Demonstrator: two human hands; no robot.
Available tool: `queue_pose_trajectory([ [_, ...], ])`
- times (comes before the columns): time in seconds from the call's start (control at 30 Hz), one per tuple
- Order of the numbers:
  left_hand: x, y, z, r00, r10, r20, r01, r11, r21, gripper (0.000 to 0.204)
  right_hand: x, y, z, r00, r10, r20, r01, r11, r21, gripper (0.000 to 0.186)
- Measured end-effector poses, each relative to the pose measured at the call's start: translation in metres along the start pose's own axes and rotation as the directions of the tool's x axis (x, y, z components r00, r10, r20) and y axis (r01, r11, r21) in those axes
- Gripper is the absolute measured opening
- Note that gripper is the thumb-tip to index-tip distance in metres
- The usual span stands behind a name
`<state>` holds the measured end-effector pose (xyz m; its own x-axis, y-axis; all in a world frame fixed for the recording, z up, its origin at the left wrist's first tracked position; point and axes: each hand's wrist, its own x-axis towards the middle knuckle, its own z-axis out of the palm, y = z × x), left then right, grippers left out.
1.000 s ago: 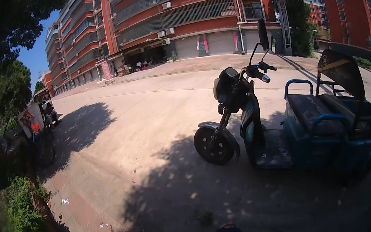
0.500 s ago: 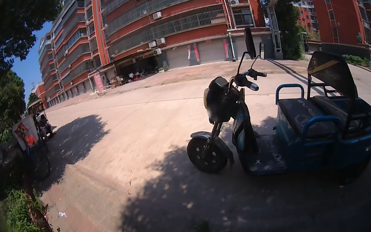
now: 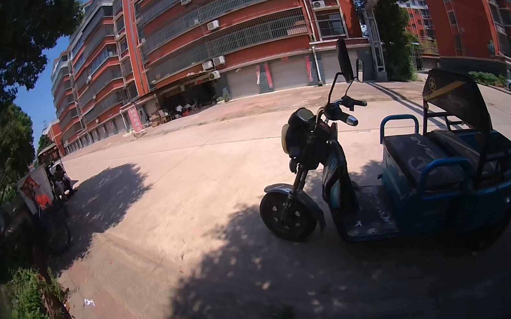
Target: Cutting a piece of green fabric with large shears while sitting outdoors.
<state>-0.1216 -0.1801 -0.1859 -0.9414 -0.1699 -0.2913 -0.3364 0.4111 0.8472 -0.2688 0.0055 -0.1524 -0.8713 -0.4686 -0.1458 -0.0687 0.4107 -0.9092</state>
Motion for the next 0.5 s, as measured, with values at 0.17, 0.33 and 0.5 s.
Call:
queue_pose_trajectory([
  [0.17, 0.004, -0.012, -0.009, 0.988, 0.045, 0.145, -0.042, 0.999, -0.024, 0.044, 0.004, 0.006, 0.002, 0.998, 0.064, -0.011, -0.064, 0.996, 0.058, 0.032],
  [0.33, -0.002, -0.018, -0.012, 1.0, 0.005, 0.024, -0.002, 0.993, -0.116, 0.044, 0.0, -0.015, 0.0, 0.999, 0.051, -0.018, -0.052, 0.996, -0.074, 0.032],
  [0.5, -0.001, -0.022, -0.005, 0.991, -0.046, -0.123, 0.015, 0.971, -0.239, 0.044, 0.006, -0.011, 0.008, 0.999, 0.037, 0.018, -0.036, 0.998, -0.055, 0.031],
])
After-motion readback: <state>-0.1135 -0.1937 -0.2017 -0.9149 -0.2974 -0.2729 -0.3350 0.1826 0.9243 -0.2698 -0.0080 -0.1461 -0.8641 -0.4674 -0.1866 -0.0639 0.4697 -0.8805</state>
